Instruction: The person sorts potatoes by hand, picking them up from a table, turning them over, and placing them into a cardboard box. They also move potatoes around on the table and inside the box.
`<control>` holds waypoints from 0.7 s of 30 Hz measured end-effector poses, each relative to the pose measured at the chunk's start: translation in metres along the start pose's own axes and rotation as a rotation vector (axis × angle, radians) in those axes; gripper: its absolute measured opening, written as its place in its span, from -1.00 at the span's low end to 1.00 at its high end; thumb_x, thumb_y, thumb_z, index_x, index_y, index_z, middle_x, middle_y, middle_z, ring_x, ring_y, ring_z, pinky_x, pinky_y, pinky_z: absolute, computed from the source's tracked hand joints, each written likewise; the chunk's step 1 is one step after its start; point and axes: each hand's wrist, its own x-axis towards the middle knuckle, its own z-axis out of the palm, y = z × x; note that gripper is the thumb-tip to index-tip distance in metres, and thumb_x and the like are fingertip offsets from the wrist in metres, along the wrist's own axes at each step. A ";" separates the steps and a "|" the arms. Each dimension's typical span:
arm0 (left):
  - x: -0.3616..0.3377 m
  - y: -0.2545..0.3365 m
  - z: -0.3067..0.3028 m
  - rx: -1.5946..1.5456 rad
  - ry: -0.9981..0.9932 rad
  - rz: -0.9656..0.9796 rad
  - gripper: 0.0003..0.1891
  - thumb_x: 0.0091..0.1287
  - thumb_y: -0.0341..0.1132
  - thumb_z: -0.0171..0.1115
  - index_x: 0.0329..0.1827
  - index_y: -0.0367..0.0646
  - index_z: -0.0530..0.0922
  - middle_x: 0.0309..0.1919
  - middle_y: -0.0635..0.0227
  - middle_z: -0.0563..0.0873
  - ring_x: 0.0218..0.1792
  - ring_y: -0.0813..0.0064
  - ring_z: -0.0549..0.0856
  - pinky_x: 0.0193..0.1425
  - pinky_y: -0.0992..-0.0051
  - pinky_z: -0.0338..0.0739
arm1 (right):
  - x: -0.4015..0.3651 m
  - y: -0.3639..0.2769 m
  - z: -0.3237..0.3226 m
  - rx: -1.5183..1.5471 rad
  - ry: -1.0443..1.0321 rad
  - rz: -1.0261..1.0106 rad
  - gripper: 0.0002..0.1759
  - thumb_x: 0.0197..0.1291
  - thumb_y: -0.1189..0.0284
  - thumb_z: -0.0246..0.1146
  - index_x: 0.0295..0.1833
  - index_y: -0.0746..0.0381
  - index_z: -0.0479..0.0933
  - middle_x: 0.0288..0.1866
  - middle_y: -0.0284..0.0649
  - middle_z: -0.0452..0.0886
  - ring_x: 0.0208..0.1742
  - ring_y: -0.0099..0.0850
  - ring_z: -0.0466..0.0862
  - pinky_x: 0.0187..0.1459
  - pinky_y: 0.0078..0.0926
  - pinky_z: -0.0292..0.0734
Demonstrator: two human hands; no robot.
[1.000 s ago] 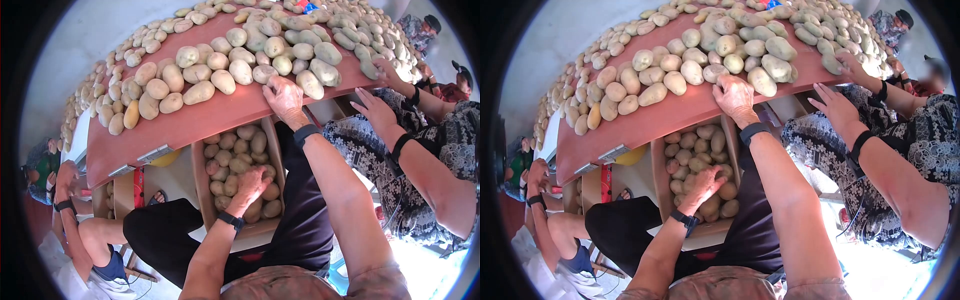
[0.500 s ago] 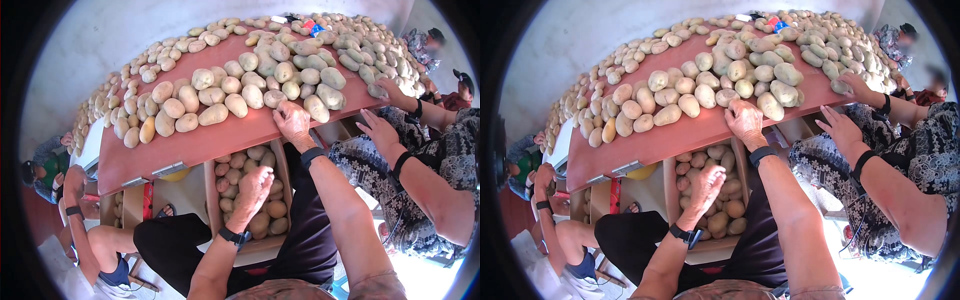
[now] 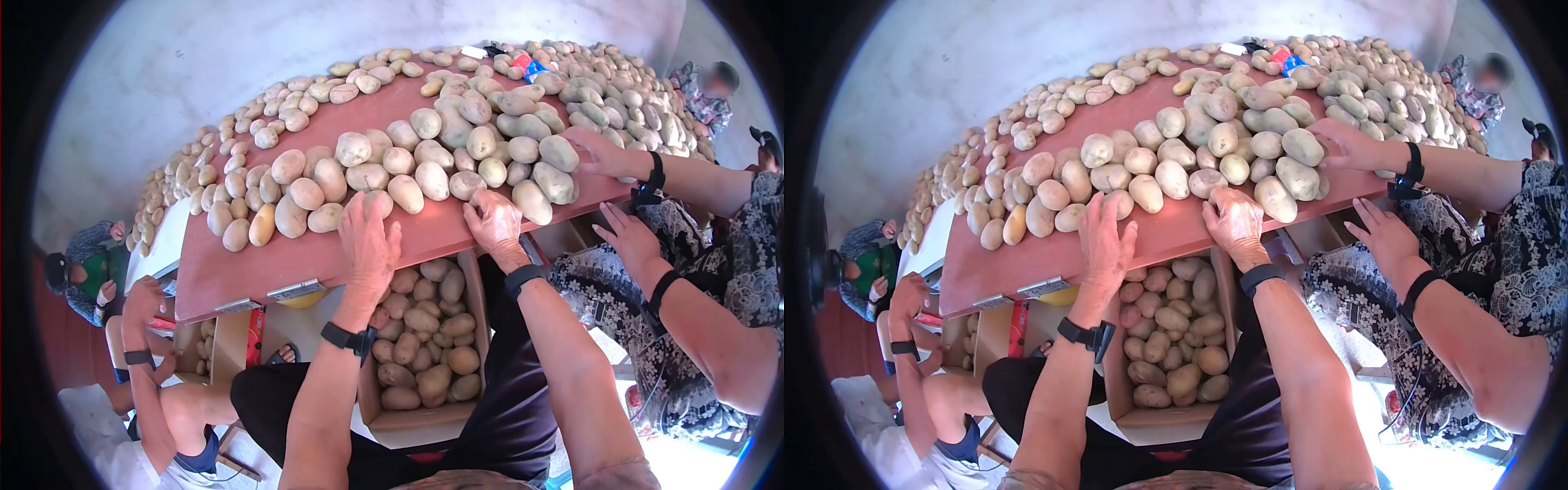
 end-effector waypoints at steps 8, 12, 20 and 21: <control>0.019 -0.010 0.005 0.106 -0.113 0.059 -0.40 0.13 -0.29 0.45 0.25 -0.16 0.45 0.07 0.03 0.47 0.12 -0.01 0.48 0.20 0.05 0.42 | 0.000 0.006 0.005 0.004 0.005 -0.003 -0.81 0.08 0.31 0.35 -0.42 0.16 0.53 -0.40 -0.15 0.62 -0.27 -0.11 0.66 -0.23 -0.10 0.56; 0.012 -0.005 0.008 0.103 -0.170 -0.082 -0.42 0.13 -0.24 0.46 0.23 -0.09 0.47 0.00 0.09 0.52 0.07 0.03 0.54 0.11 0.14 0.49 | -0.001 0.006 0.008 -0.011 -0.002 0.024 -0.80 0.09 0.29 0.35 -0.40 0.16 0.54 -0.37 -0.15 0.65 -0.24 -0.11 0.67 -0.19 -0.09 0.56; -0.012 -0.006 0.015 -0.056 0.024 -0.016 -0.43 0.07 -0.24 0.49 0.19 -0.06 0.52 -0.03 0.19 0.57 0.03 0.08 0.58 0.11 0.14 0.51 | -0.001 0.003 0.005 -0.032 -0.042 0.043 -0.79 0.10 0.27 0.34 -0.38 0.17 0.54 -0.36 -0.17 0.66 -0.24 -0.13 0.68 -0.19 -0.11 0.55; -0.014 -0.005 0.014 -0.084 0.034 -0.001 -0.44 0.07 -0.27 0.50 0.17 -0.07 0.54 -0.06 0.20 0.58 0.02 0.10 0.59 0.11 0.16 0.52 | -0.001 0.003 0.005 -0.033 -0.045 0.051 -0.79 0.10 0.26 0.34 -0.38 0.17 0.54 -0.36 -0.17 0.66 -0.24 -0.13 0.68 -0.18 -0.11 0.55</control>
